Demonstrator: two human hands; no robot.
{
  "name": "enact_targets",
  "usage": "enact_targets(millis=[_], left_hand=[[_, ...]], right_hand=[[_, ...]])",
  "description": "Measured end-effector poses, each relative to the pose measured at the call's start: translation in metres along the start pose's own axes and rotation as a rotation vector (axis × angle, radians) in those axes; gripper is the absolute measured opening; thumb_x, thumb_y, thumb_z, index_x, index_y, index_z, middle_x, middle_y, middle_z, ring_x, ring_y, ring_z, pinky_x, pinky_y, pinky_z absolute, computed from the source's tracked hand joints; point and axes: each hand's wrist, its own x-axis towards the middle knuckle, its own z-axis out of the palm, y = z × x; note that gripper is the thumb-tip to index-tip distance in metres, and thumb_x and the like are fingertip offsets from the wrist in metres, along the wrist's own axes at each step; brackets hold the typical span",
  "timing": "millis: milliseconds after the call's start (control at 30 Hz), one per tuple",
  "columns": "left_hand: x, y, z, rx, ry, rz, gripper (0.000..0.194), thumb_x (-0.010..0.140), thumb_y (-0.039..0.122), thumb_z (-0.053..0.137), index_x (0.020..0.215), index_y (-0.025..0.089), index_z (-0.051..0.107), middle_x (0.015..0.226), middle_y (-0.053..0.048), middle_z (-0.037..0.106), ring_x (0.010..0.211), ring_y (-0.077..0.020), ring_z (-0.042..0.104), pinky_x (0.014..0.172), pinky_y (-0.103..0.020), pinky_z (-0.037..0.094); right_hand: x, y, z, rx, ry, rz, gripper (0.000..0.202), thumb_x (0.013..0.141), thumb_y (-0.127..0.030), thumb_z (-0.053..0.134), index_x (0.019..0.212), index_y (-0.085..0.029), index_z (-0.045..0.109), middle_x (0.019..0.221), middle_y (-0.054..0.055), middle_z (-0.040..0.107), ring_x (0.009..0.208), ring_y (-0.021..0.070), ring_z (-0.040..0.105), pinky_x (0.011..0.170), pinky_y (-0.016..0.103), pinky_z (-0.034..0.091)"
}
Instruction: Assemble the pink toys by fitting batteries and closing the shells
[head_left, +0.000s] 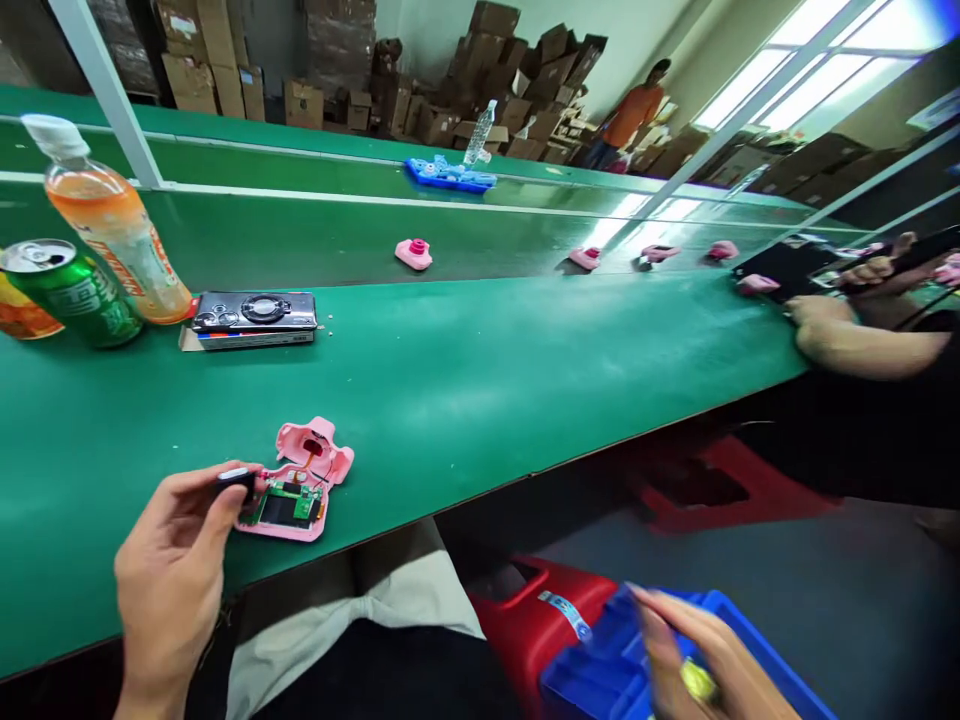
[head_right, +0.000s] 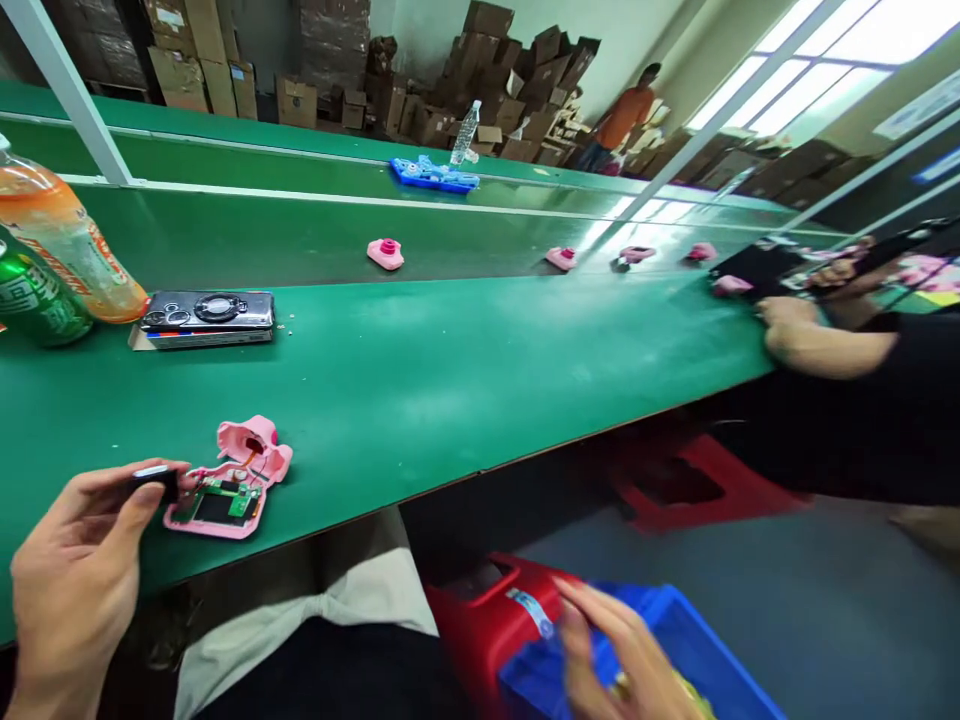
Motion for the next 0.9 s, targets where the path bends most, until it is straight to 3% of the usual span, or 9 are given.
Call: enact_targets(millis=[67,133,200,267,367,500,633,800,900], left_hand=[[-0.006,-0.001,0.004,0.193,-0.073,0.319,0.014,0.090,0.027,0.075,0.103,0.022,0.072,0.096,0.001,0.079,0.085,-0.0137,0.076,0.081,-0.021,0.061],[-0.008,-0.003,0.005,0.281,-0.197,0.620,0.012,0.092,0.018,0.072,0.102,0.022,0.069,0.096,0.001,0.079,0.088,-0.0141,0.076,0.084,-0.022,0.061],[-0.007,-0.006,0.004,0.275,-0.304,0.777,0.011,0.094,0.013,0.068,0.100,0.021,0.064,0.101,-0.002,0.078,0.094,-0.0154,0.076,0.085,-0.023,0.061],[-0.004,-0.007,0.002,0.247,-0.375,0.810,0.009,0.094,0.014,0.066,0.096,0.021,0.061,0.105,-0.005,0.077,0.097,-0.0164,0.075,0.086,-0.025,0.061],[0.001,-0.002,-0.003,0.235,-0.478,0.760,0.010,0.094,0.012,0.066,0.095,0.021,0.061,0.105,-0.005,0.075,0.096,-0.0154,0.074,0.086,-0.024,0.060],[0.005,0.006,-0.009,0.168,-0.577,0.602,0.015,0.093,0.007,0.065,0.096,0.022,0.063,0.109,-0.005,0.070,0.100,-0.0156,0.071,0.084,-0.023,0.059],[0.006,0.004,-0.012,0.107,-0.590,0.497,0.020,0.094,0.005,0.061,0.102,0.023,0.065,0.110,-0.005,0.068,0.104,-0.0156,0.069,0.085,-0.024,0.058],[0.004,-0.006,-0.012,0.077,-0.550,0.516,0.041,0.089,0.002,0.068,0.122,0.025,0.062,0.120,-0.005,0.067,0.119,-0.0167,0.064,0.101,-0.027,0.054],[0.001,-0.006,-0.009,0.087,-0.500,0.538,0.044,0.088,0.000,0.069,0.123,0.026,0.063,0.117,-0.003,0.069,0.115,-0.0154,0.066,0.104,-0.027,0.053]], right_hand=[[0.040,-0.074,0.030,0.370,-0.238,-0.187,0.022,0.101,-0.033,0.056,0.120,-0.032,0.069,0.092,0.007,0.077,0.073,0.0213,0.074,0.066,0.032,0.062],[0.071,-0.144,0.055,0.656,-0.493,-0.439,0.026,0.103,-0.032,0.057,0.126,-0.023,0.065,0.105,0.008,0.075,0.087,0.0186,0.074,0.079,0.030,0.062],[0.091,-0.196,0.074,0.774,-0.693,-0.650,0.020,0.103,-0.028,0.059,0.120,-0.019,0.066,0.115,0.009,0.073,0.102,0.0184,0.070,0.092,0.031,0.057],[0.103,-0.222,0.085,0.743,-0.862,-0.777,0.014,0.102,-0.024,0.062,0.112,-0.015,0.066,0.112,0.009,0.072,0.103,0.0184,0.068,0.092,0.030,0.055],[0.118,-0.229,0.091,0.638,-1.041,-0.845,0.008,0.100,-0.018,0.065,0.106,-0.014,0.067,0.102,0.006,0.073,0.094,0.0166,0.067,0.083,0.028,0.052],[0.137,-0.225,0.088,0.624,-1.121,-0.855,0.008,0.095,-0.010,0.068,0.101,-0.015,0.070,0.096,0.003,0.074,0.087,0.0148,0.068,0.076,0.025,0.048],[0.134,-0.224,0.092,0.674,-1.028,-0.872,0.011,0.094,-0.008,0.069,0.102,-0.015,0.074,0.102,0.005,0.076,0.100,0.0177,0.069,0.087,0.028,0.050],[0.113,-0.217,0.108,0.822,-0.824,-0.786,0.009,0.095,-0.014,0.071,0.097,-0.017,0.079,0.108,0.004,0.079,0.105,0.0145,0.071,0.094,0.026,0.053],[0.109,-0.215,0.110,0.822,-0.804,-0.764,0.010,0.096,-0.017,0.070,0.099,-0.018,0.080,0.107,0.003,0.079,0.101,0.0125,0.072,0.092,0.024,0.054]])
